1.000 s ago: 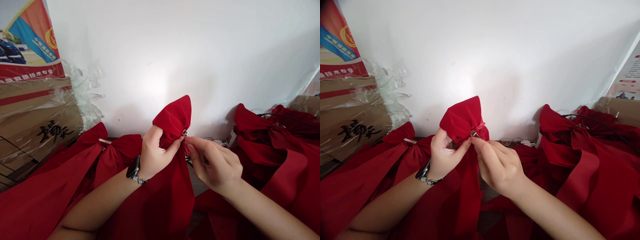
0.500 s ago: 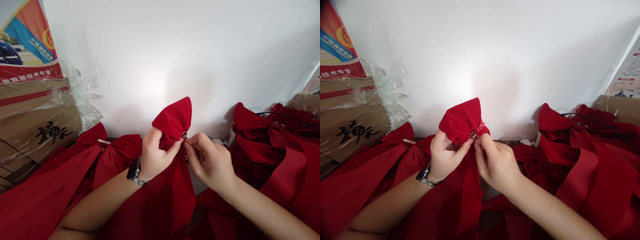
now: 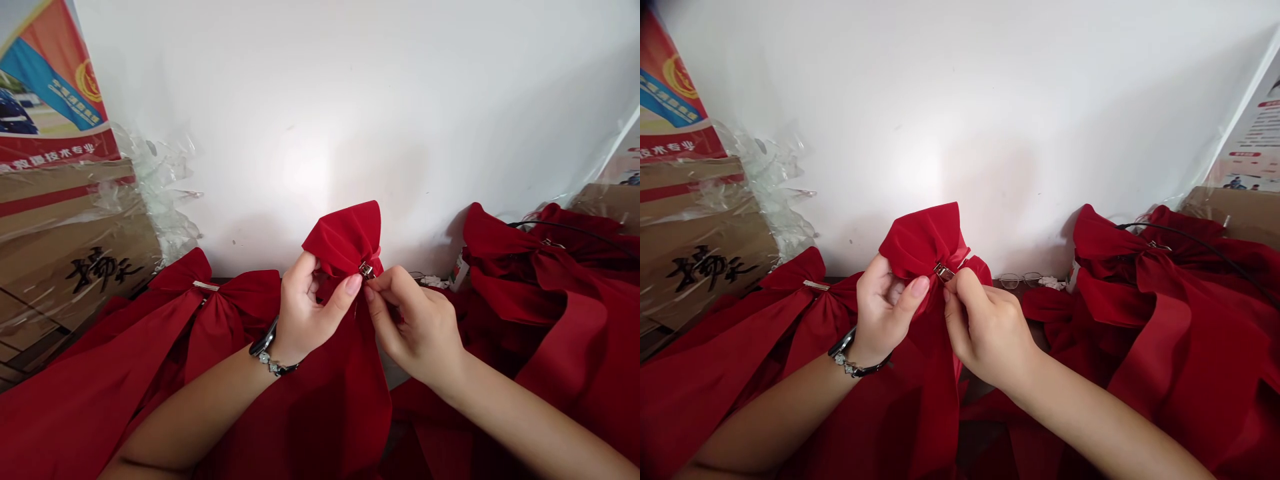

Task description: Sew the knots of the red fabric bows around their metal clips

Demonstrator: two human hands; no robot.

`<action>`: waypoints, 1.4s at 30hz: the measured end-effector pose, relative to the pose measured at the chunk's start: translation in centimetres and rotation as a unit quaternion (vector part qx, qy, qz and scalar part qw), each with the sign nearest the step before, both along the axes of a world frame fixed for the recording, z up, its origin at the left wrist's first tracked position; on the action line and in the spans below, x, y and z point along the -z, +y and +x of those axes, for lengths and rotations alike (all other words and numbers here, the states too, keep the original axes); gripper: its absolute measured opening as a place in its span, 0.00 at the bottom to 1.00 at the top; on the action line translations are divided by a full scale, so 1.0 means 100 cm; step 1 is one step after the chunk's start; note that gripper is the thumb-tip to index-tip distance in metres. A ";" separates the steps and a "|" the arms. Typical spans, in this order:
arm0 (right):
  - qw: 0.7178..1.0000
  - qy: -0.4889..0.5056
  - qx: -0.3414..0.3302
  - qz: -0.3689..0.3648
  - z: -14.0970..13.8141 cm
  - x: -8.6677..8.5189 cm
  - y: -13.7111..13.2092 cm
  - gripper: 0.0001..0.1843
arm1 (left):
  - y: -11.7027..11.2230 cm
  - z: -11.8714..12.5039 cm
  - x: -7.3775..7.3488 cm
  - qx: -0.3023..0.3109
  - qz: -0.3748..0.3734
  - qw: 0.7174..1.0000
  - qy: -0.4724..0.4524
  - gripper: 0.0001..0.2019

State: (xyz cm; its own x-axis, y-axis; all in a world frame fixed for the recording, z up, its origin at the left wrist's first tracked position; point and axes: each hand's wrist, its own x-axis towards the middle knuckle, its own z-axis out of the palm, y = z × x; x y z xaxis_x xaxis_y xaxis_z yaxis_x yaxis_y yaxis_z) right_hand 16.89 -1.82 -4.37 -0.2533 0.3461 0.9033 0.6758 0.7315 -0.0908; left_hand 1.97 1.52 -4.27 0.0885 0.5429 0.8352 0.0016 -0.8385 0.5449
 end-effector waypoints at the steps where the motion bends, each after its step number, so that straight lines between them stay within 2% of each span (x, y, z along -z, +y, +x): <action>1: 1.000 -0.002 -0.001 0.001 0.000 0.000 0.000 0.09 | -0.001 0.001 -0.001 -0.004 -0.013 1.000 -0.009 0.04; 7: 1.000 0.000 -0.006 -0.001 0.000 0.002 0.001 0.09 | -0.003 0.004 -0.004 -0.037 -0.044 0.998 -0.016 0.05; 20: 1.000 -0.001 0.022 0.014 0.003 0.000 0.005 0.08 | -0.008 0.005 -0.001 -0.011 -0.103 0.995 -0.003 0.04; 24: 1.000 0.021 0.015 -0.013 0.003 0.000 0.004 0.08 | -0.007 0.005 0.002 -0.012 -0.087 0.996 -0.004 0.05; 29: 0.998 0.035 0.006 -0.044 0.002 -0.001 0.003 0.08 | -0.007 0.005 0.003 -0.059 -0.037 0.997 0.028 0.06; 36: 1.000 0.015 0.009 -0.020 0.003 -0.005 0.003 0.08 | -0.007 0.006 0.005 -0.132 0.036 0.989 0.055 0.06; 42: 1.000 0.007 0.026 -0.005 0.005 -0.007 0.001 0.08 | -0.007 0.004 0.004 -0.161 0.075 0.980 0.086 0.06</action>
